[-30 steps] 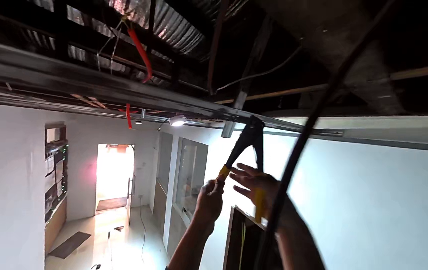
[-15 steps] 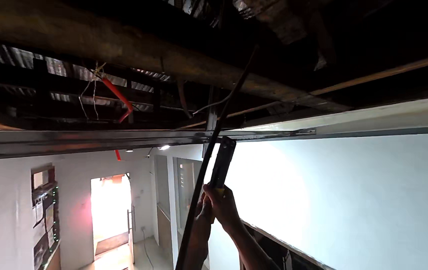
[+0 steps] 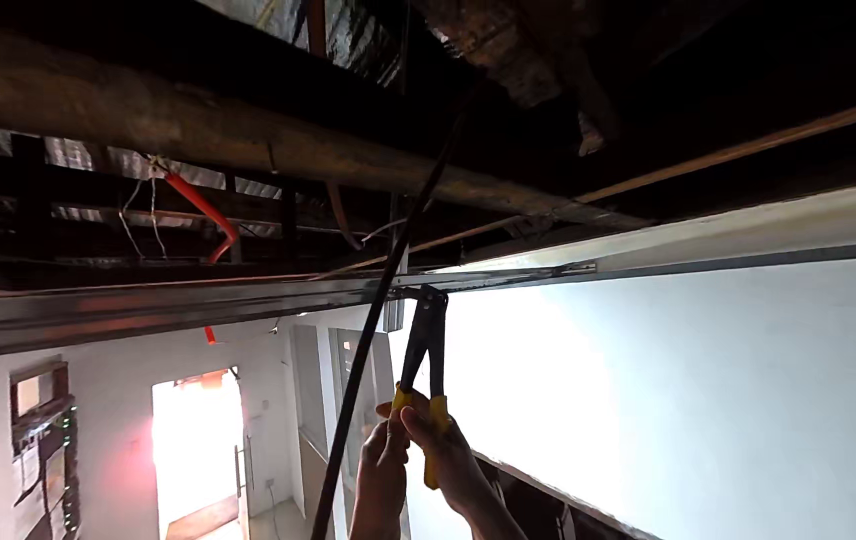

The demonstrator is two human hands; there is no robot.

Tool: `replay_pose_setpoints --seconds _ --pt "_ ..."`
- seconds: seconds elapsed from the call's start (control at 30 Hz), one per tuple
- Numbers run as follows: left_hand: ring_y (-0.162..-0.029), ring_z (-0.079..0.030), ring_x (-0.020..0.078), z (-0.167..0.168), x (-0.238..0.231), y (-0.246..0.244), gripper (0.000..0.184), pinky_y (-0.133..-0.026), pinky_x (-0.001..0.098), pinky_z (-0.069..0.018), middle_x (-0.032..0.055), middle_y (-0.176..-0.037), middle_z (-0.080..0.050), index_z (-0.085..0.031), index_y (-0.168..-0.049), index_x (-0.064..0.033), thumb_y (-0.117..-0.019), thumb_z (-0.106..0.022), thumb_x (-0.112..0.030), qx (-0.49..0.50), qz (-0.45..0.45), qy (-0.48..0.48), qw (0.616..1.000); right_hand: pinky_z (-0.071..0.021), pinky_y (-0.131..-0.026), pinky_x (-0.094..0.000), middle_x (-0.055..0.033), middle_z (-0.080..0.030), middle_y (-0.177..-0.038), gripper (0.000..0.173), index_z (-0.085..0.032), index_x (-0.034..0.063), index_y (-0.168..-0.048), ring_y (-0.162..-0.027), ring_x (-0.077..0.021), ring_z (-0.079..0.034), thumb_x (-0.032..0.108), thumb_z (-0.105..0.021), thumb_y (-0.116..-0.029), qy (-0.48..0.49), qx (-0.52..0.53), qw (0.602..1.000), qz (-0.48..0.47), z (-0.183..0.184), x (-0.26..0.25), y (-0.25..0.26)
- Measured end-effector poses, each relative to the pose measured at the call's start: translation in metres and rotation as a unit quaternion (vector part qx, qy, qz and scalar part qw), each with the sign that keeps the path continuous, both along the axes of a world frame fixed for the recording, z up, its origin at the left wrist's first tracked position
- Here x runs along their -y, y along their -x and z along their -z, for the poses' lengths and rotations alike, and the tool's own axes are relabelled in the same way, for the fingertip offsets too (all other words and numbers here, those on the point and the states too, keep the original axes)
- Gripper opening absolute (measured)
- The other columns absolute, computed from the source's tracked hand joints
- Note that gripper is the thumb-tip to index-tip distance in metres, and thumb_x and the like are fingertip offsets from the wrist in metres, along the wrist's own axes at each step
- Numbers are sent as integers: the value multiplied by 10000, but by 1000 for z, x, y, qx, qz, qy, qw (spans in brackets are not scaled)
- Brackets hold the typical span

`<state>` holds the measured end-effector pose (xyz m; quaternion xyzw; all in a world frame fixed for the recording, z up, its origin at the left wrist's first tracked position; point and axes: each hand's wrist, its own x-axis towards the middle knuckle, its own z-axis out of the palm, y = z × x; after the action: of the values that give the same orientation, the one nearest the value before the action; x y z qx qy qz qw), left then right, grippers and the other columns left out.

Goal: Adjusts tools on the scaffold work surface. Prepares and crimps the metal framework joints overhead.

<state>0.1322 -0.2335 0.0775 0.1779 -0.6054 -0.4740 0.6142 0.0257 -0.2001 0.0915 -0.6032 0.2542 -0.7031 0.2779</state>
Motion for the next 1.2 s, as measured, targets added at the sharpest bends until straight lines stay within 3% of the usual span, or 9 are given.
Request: replay_pose_setpoints --seconds 0.13,0.33,0.4,0.53,0.7,0.87,1.0,1.07,1.2 --pt "-684 -595 89 -2 1 1 460 -629 230 -500 21 -796 -655 -710 -1031 -49 -1124 -369 -342 -51 41 -61 996 -611 -754 -324 -94 -730 -904 397 -662 -37 -1101 -806 -160 -714 322 -697 -936 61 90 994 24 2 26 -14" --pt "-1024 -668 119 -1 -2 -3 535 -914 301 -547 57 -1099 -715 -655 -1257 -63 -1129 -277 -419 -67 54 -62 994 -560 -547 -306 -37 -625 -658 210 -641 -8 -917 -548 -124 -609 201 -661 -930 48 120 985 117 -6 48 -33" --pt "-1028 -659 128 -3 -2 -6 489 -911 307 -543 67 -1117 -701 -640 -1290 -48 -1132 -312 -376 -39 64 -57 996 -586 -626 -307 -50 -664 -739 203 -647 -10 -971 -642 -128 -655 191 -656 -945 34 95 990 100 -7 42 -27" --pt "-753 -602 108 -1 -1 -8 424 -700 252 -515 28 -838 -638 -679 -991 -47 -1094 -456 -393 35 32 -16 999 -601 -915 -377 -84 -726 -1170 363 -653 29 -1279 -1058 -194 -701 276 -612 -1015 -58 -47 995 60 -10 -13 12" --pt "-675 -588 99 -6 0 -10 441 -617 247 -492 16 -803 -639 -705 -993 -60 -1090 -466 -418 103 -63 -23 992 -570 -1000 -436 -64 -718 -1274 391 -722 77 -1216 -1205 -231 -670 382 -604 -1002 -164 -131 976 50 -54 -101 58" --pt "-641 -573 95 -7 -8 1 446 -595 230 -489 22 -751 -615 -684 -939 -38 -1097 -460 -390 49 -21 -45 998 -497 -1103 -392 -66 -553 -1505 694 -440 56 -1534 -1372 -172 -539 518 -519 -1022 -103 -166 980 20 -36 -49 42" --pt "-644 -571 83 -4 -11 3 386 -589 216 -481 21 -757 -626 -697 -925 -33 -1094 -482 -306 27 -22 -30 999 -564 -987 -386 -165 -727 -1165 489 -580 -56 -1322 -1096 -240 -697 341 -561 -1038 -20 -19 998 -59 -14 -9 14" --pt "-661 -577 86 -7 -13 2 387 -600 224 -483 19 -784 -638 -719 -1006 -32 -1102 -464 -307 15 -20 -31 999 -595 -831 -339 -113 -730 -943 447 -650 -31 -1161 -885 -191 -711 383 -608 -997 14 24 999 -23 -16 2 2" --pt "-777 -620 133 -5 -13 -2 522 -715 281 -526 40 -876 -666 -708 -1096 -66 -1116 -345 -441 -9 6 -56 998 -596 -693 -312 -87 -704 -838 429 -661 -5 -1022 -734 -156 -689 415 -651 -938 48 63 996 30 -11 20 -8"
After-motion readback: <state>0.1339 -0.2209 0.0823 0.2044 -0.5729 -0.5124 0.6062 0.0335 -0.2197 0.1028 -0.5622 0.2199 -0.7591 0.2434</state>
